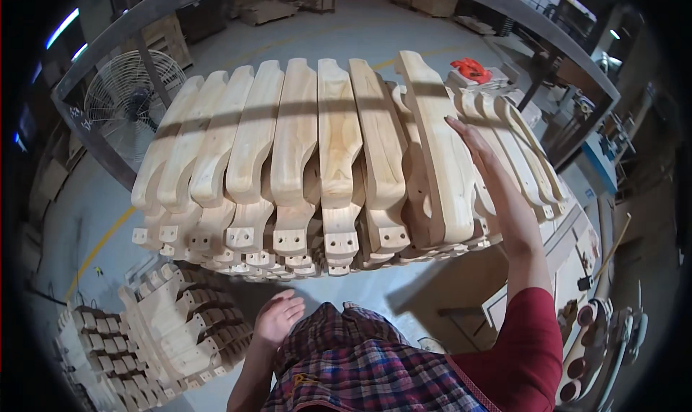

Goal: Feeding wooden components through a shaper machine and stacking them.

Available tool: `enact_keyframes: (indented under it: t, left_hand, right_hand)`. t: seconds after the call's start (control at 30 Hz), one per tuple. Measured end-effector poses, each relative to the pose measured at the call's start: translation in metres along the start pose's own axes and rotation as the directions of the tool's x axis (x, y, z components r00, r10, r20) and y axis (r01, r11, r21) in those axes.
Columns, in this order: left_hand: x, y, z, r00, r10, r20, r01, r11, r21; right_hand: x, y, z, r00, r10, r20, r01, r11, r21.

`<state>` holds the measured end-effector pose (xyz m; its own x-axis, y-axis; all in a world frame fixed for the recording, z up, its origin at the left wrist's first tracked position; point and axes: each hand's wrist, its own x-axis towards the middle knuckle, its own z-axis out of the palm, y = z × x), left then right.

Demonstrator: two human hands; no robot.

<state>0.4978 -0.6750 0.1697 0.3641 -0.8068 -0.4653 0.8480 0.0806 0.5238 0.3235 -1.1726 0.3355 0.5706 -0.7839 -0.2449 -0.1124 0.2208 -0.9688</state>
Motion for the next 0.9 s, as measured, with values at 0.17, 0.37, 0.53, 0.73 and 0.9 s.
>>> enact_keyframes:
  t: [0.17,0.37,0.53,0.73,0.9]
  left_hand:
    - [0.001,-0.026,0.007,0.976,-0.040,-0.215,0.015,0.993,-0.119]
    - [0.035,-0.057,0.056,0.953,-0.097,-0.285,0.124,0.989,0.076]
    - [0.041,-0.071,0.055,0.972,-0.107,-0.207,0.098,0.994,-0.054]
    - [0.036,-0.083,0.048,0.975,-0.105,-0.194,0.091,0.992,-0.083]
    - [0.030,-0.091,0.047,0.979,-0.115,-0.170,0.101,0.991,-0.090]
  right_hand:
    - [0.082,0.022,-0.004,0.998,-0.045,0.037,0.045,0.999,0.010]
    - [0.145,0.058,-0.018,0.987,-0.077,0.143,0.088,0.993,-0.074]
    - [0.169,0.066,-0.022,0.989,-0.016,0.145,0.014,1.000,0.013]
    - [0.189,0.073,-0.029,0.994,0.015,0.112,-0.012,0.999,-0.031]
    - [0.187,0.070,-0.032,0.999,-0.034,0.012,0.035,0.990,-0.135]
